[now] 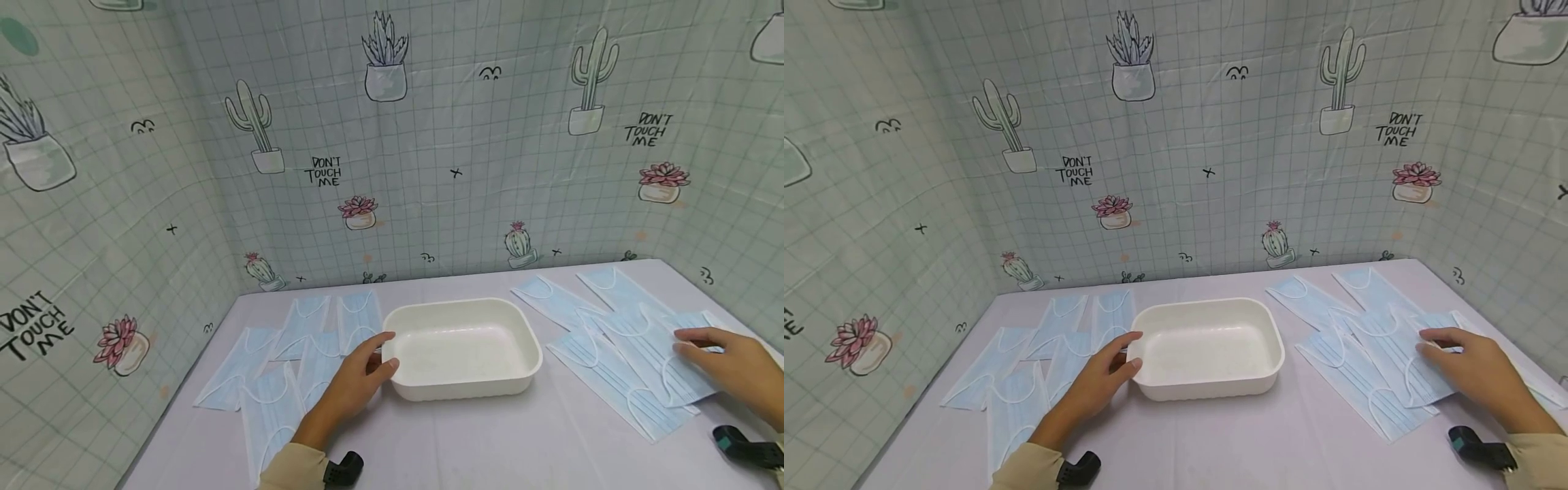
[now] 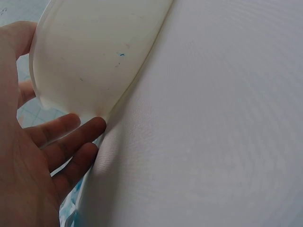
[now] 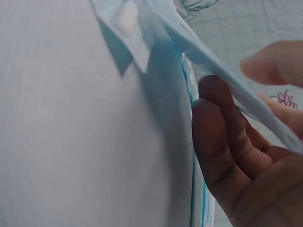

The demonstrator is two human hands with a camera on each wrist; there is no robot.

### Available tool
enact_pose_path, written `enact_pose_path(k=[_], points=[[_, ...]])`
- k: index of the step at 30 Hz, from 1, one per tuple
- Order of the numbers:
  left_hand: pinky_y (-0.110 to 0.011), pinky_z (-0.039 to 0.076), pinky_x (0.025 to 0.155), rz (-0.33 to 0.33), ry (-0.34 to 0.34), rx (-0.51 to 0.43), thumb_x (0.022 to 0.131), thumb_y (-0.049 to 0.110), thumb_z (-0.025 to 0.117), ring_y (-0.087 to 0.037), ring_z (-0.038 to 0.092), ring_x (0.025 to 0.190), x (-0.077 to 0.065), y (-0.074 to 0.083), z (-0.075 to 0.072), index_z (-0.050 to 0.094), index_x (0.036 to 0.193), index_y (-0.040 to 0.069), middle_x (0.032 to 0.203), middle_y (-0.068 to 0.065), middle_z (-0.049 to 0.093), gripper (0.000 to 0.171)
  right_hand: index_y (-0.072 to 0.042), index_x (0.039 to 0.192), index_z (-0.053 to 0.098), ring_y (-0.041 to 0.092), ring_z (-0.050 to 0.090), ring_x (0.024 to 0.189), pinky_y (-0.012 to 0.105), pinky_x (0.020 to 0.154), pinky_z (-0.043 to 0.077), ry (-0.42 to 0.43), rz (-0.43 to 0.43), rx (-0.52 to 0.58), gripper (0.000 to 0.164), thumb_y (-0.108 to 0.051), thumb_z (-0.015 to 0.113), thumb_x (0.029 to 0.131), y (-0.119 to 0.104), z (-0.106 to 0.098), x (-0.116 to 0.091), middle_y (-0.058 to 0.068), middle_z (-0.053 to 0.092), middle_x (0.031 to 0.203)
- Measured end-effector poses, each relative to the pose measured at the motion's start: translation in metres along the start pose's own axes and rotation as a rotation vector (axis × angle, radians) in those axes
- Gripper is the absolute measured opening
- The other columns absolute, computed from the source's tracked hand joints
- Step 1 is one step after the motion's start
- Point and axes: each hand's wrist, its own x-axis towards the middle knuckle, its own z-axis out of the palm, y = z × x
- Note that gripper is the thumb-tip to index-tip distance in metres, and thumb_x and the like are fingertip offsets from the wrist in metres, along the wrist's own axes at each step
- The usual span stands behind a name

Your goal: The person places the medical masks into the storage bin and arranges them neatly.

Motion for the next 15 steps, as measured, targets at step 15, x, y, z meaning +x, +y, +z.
enact_pose_path(k=[15], points=[[-0.036, 0.049, 0.081, 0.014, -0.003, -0.003, 0.102, 0.039, 0.059, -0.019, 0.06, 0.103, 0.0, -0.0028, -0.0003, 0.046, 0.15, 0.02, 0.123, -0.011, 0.064, 0.054, 0.009, 0.123, 0.063, 0.058, 0.046, 0.103, 0.07, 0.084, 0.039, -0.076, -0.097, -0.104, 0.042, -0.016, 0.07, 0.089, -0.0077, -0.0045, -0.0026, 0.046, 0.048, 0.126]])
